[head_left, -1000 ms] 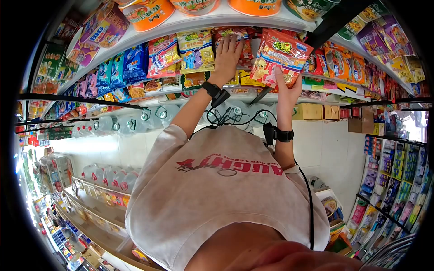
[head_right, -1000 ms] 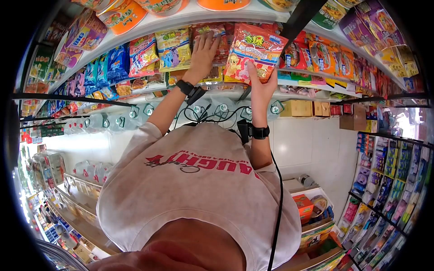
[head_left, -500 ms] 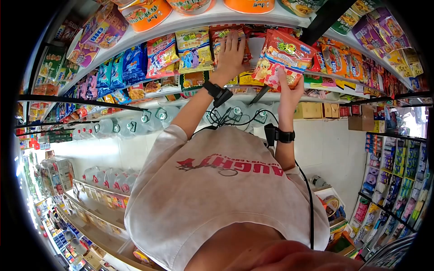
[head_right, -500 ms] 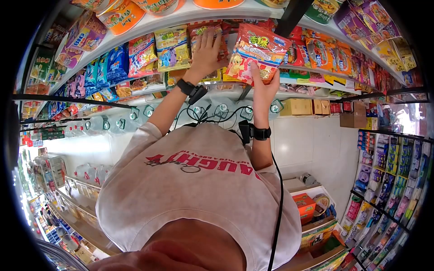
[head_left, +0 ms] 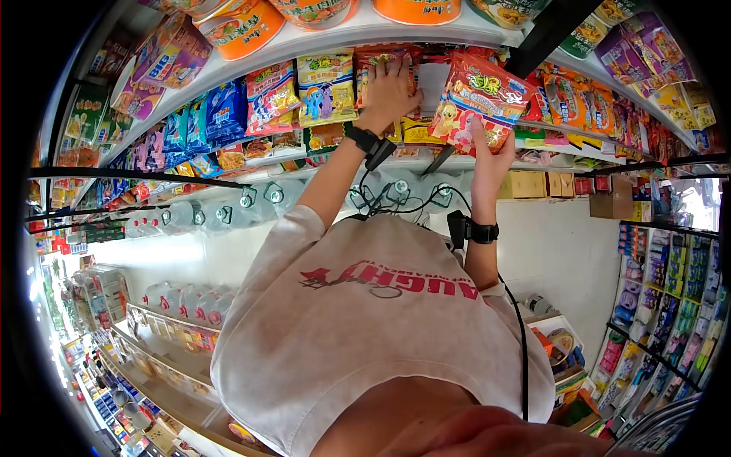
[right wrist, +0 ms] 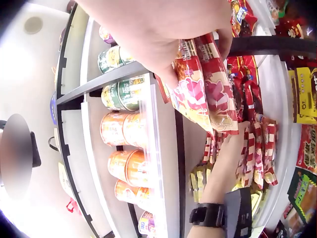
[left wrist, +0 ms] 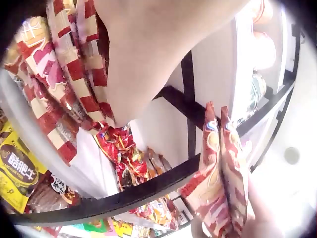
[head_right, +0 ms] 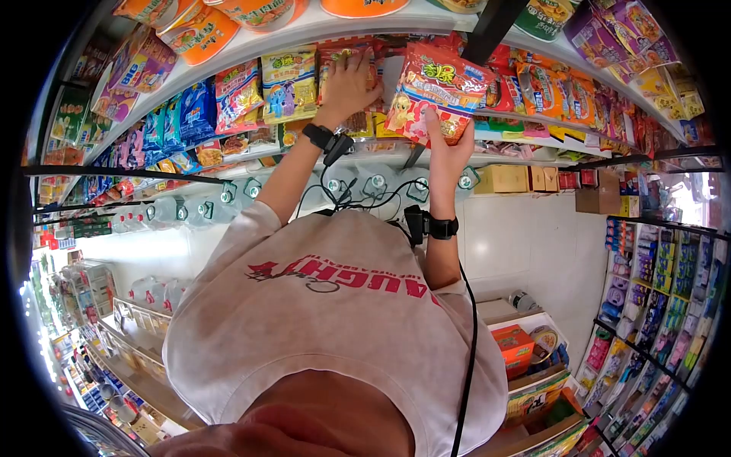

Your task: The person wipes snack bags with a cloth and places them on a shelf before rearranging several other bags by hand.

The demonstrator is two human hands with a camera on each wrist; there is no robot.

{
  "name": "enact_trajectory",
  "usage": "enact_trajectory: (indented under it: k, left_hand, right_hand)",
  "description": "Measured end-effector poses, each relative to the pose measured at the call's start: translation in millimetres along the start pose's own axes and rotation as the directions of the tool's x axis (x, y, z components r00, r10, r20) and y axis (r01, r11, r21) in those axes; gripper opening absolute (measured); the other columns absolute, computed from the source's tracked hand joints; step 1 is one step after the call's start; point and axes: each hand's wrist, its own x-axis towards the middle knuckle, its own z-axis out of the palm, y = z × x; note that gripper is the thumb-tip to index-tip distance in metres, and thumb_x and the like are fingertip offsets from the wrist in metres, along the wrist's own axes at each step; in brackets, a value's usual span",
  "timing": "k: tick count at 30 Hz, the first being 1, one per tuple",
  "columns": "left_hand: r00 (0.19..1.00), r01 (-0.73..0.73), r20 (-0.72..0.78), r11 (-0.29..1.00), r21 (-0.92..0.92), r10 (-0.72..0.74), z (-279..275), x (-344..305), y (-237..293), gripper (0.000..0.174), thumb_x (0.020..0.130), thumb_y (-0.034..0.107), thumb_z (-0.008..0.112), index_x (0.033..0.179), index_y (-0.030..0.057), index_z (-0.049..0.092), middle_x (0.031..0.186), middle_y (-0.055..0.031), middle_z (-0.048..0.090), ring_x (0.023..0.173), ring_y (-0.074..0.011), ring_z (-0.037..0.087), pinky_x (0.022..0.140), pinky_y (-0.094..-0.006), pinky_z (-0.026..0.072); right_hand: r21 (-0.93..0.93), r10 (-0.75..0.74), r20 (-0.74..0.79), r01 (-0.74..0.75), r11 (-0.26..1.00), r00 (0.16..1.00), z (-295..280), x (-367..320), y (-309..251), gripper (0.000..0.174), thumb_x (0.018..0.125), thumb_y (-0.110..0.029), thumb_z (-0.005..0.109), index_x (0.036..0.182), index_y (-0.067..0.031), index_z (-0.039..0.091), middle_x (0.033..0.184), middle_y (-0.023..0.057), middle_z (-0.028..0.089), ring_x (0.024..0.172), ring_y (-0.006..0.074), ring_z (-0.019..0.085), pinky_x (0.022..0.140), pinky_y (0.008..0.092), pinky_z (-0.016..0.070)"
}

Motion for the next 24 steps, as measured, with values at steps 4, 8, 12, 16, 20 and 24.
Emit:
enact_trajectory:
  k: [4,8,12,16,20,24]
  left_hand:
    - [0.998,-0.016,0.059,0.996,0.091,0.010,-10.9,1.5,0.0,0.075,0.080,0.052,0.067,0.141,0.0114,0.053,0.144,-0.0133,0.049,0.133,-0.0441,0.044,0.108,-0.0615,0.0340]
    - [1.000,-0.012,-0.026,0.994,0.111,0.015,-8.6,-5.1,0.1,0.075,0.078,0.055,0.068,0.139,0.0125,0.055,0.146,-0.0142,0.048,0.134,-0.0461,0.042,0.105,-0.0631,0.0359]
    - [0.999,0.036,0.032,0.995,0.088,-0.039,-9.4,-1.1,0.0,0.077,0.077,0.058,0.067,0.138,0.0121,0.055,0.146,-0.0180,0.047,0.134,-0.0481,0.041,0.102,-0.0639,0.0383]
    - [0.986,0.055,0.149,0.993,0.109,-0.071,-9.2,7.7,-2.0,0.078,0.078,0.058,0.066,0.140,0.0125,0.052,0.145,-0.0207,0.048,0.132,-0.0486,0.044,0.100,-0.0642,0.0403]
    - [0.943,0.114,0.309,0.992,0.056,-0.126,-13.9,21.7,-6.4,0.083,0.078,0.061,0.064,0.144,0.0143,0.047,0.145,-0.0206,0.048,0.130,-0.0481,0.047,0.100,-0.0650,0.0405]
    - [0.893,0.162,0.422,0.987,0.022,-0.155,-22.6,30.7,-6.7,0.089,0.076,0.064,0.063,0.149,0.0158,0.043,0.148,-0.0202,0.046,0.134,-0.0476,0.043,0.104,-0.0652,0.0375]
  right_hand:
    - [-0.016,0.009,0.006,-0.009,1.000,1.000,-1.0,1.4,2.2,0.041,0.088,-0.017,0.079,0.119,0.0002,0.058,0.113,0.0072,0.067,0.097,0.0103,0.062,0.086,0.0271,0.0517]
    - [-0.006,0.022,0.001,-0.022,1.000,1.000,0.5,1.6,1.3,0.041,0.088,-0.016,0.079,0.120,0.0002,0.057,0.113,0.0072,0.067,0.097,0.0102,0.062,0.087,0.0271,0.0515]
    - [-0.004,0.000,0.005,0.000,1.000,1.000,1.1,2.4,0.7,0.041,0.088,-0.018,0.079,0.117,0.0003,0.056,0.112,0.0082,0.066,0.096,0.0098,0.063,0.084,0.0267,0.0531]
    - [-0.002,0.001,0.003,-0.001,1.000,1.000,-0.2,1.7,0.9,0.042,0.088,-0.018,0.079,0.117,0.0004,0.056,0.112,0.0084,0.066,0.096,0.0098,0.063,0.084,0.0266,0.0530]
    - [0.010,0.027,-0.018,-0.027,1.000,0.999,-1.7,-0.4,-1.9,0.040,0.088,-0.015,0.079,0.119,-0.0003,0.058,0.113,0.0073,0.067,0.097,0.0100,0.062,0.086,0.0269,0.0516]
    - [0.002,0.028,-0.002,-0.028,1.000,1.000,-4.9,-0.5,-2.8,0.039,0.087,-0.015,0.079,0.117,0.0003,0.059,0.112,0.0071,0.067,0.096,0.0097,0.063,0.084,0.0265,0.0520]
